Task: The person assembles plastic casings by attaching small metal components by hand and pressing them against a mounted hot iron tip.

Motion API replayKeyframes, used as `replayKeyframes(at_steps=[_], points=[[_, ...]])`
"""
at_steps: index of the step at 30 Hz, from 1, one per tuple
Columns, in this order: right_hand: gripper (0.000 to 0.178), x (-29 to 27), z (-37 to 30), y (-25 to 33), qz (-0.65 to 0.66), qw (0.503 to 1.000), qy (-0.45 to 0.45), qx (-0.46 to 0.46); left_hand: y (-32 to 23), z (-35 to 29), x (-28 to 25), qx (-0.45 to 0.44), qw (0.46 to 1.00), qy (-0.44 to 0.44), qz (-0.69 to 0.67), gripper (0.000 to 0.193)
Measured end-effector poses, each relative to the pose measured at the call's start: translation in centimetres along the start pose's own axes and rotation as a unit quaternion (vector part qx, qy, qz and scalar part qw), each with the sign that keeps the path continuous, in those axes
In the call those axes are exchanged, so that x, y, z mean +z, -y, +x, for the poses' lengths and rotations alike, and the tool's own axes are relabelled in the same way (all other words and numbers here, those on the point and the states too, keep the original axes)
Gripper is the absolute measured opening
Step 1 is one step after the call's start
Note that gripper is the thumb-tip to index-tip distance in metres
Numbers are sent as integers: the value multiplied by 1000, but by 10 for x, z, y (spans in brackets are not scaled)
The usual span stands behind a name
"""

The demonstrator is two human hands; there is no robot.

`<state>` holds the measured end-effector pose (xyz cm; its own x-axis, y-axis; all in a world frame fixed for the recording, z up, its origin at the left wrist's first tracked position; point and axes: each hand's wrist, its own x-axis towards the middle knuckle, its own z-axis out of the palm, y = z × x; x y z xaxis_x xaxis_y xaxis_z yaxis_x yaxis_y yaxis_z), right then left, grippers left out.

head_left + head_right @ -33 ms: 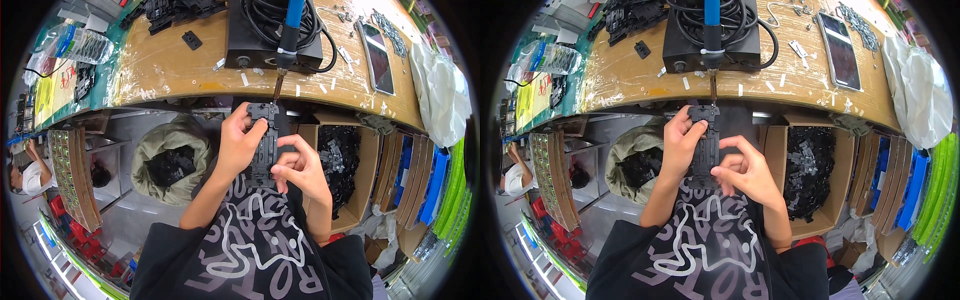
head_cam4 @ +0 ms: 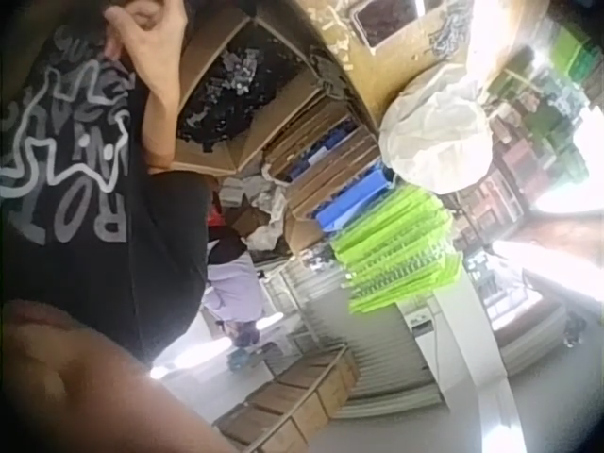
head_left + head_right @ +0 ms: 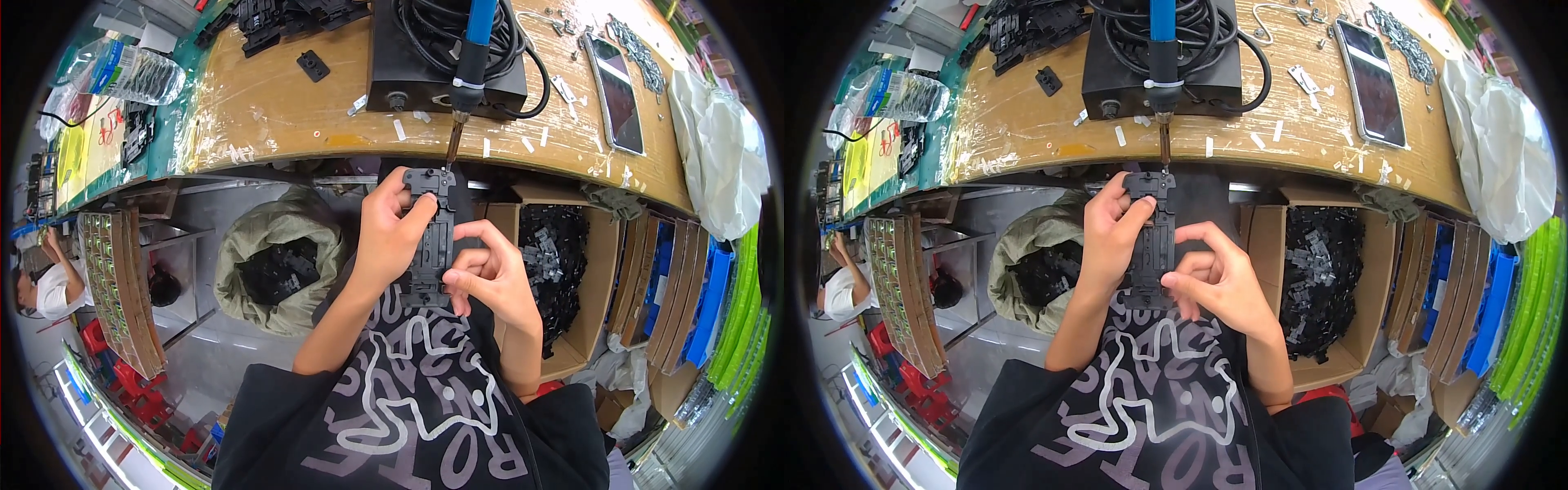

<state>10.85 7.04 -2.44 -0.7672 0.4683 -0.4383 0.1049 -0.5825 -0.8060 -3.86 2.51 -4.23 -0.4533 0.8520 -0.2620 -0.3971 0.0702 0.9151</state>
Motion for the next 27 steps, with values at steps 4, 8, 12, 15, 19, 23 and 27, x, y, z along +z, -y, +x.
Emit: replayKeyframes(at_steps=[4,8,12,15,19,23,27], points=[[35,0,-1,0,7,1000,-2,-16,-3,0,2,-1,1000,-3,0,13],[35,1,-2,0,15,1000,-3,-23,-3,0,4,-4,1000,-8,2,13],[35,0,-2,1,20,999,-11,-30,-3,2,5,-2,1000,-9,14,12],[35,0,-1,1,21,999,-13,-31,-4,1,3,-10,1000,1,27,17],[34,-1,0,0,21,999,-12,-26,-4,1,3,-14,1000,0,28,17],[34,-5,4,-5,22,999,-5,-22,1,4,4,23,998,-17,54,14],[34,-4,7,-4,23,999,-11,-28,-2,6,4,22,997,-20,72,15]])
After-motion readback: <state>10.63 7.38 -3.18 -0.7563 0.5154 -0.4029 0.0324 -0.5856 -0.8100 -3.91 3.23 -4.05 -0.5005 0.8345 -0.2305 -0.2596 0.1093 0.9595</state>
